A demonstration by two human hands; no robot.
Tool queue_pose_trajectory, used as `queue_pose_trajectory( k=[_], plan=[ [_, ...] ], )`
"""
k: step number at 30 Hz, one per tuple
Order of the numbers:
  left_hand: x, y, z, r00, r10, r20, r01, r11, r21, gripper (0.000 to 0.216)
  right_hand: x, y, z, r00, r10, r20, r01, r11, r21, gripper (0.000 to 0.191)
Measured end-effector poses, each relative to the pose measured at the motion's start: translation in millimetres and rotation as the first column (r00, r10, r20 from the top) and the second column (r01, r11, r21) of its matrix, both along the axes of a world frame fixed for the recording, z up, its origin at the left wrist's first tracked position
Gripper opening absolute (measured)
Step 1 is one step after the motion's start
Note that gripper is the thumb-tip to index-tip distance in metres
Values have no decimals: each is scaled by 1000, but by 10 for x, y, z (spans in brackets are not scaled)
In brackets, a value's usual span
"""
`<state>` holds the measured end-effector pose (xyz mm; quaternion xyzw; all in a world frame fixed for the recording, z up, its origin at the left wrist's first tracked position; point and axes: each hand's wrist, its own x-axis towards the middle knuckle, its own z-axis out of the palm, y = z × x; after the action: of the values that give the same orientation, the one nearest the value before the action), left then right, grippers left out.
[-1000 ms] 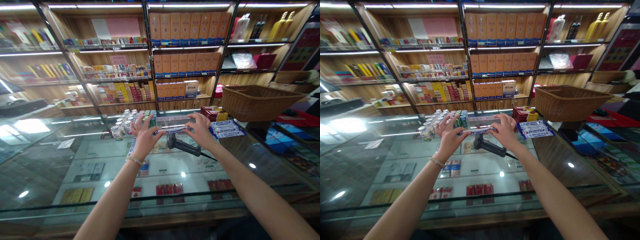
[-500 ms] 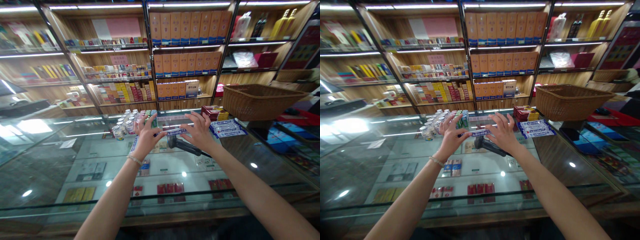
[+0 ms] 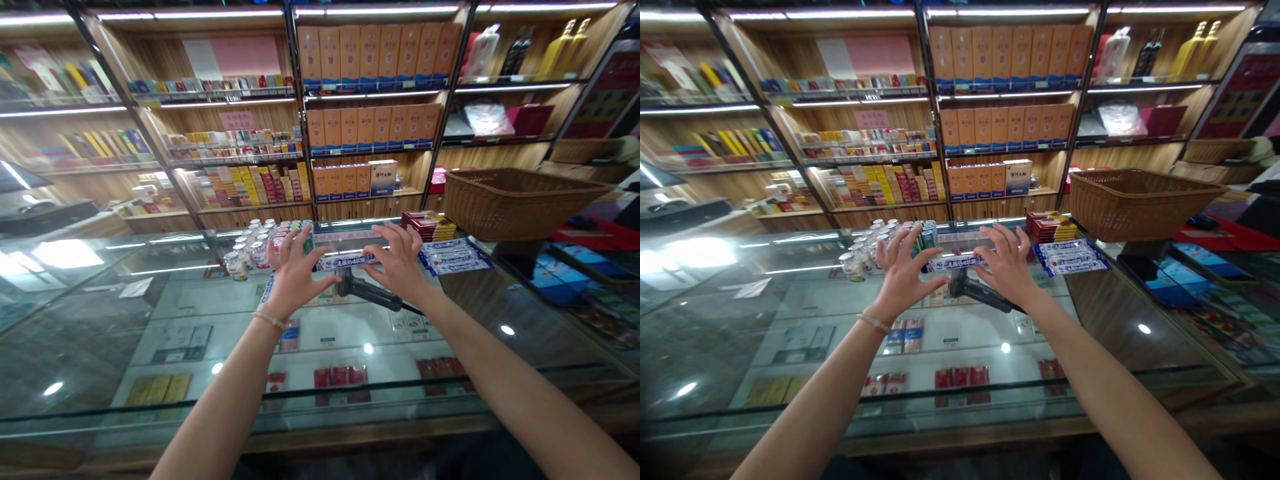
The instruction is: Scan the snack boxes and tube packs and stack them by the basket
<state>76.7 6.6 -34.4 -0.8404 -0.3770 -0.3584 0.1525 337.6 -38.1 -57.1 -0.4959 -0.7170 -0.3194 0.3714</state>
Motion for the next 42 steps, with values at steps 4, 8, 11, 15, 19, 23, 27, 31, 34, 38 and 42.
queue_pose_trajectory(
  k=[4,8,11,15,19,23,27,31,34,38,42],
  plan=[
    [-9,9,-7,1000,-6,-22,7,999,38,45,13,7,9,1000,-3,-16,3,1000,-2,18],
    [-12,29,-28,1000,-1,2,1,997,81,32,18,15,10,1000,-10,-27,9,999,-30,17],
    [-13,46,-45,1000,7,23,-9,994,111,24,18,17,7,999,-7,-35,6,1000,-30,17],
    [-16,71,-65,999,-1,41,-6,988,153,19,13,12,11,1000,-22,-20,21,999,-32,19],
    [-26,104,-85,998,-6,56,-6,975,220,18,19,6,67,999,-50,15,51,996,-67,25],
    [-38,113,-87,997,-1,79,-16,975,222,18,68,-3,200,995,-61,79,69,993,-94,25],
    [-23,72,-57,995,24,95,-38,987,153,18,162,-44,319,993,-40,115,51,995,-91,23],
    [35,25,-39,997,6,81,-15,994,112,18,265,-113,341,991,-48,121,58,995,-80,21],
    [105,3,-30,998,-17,54,11,995,99,18,351,-156,319,989,-64,130,76,993,-89,20],
    [251,-38,42,998,-56,3,56,996,67,16,514,-204,308,989,-74,128,89,989,-116,20],
    [489,-113,170,996,-82,-41,85,995,55,14,740,-263,334,989,-97,113,110,987,-121,19]
  ],
)
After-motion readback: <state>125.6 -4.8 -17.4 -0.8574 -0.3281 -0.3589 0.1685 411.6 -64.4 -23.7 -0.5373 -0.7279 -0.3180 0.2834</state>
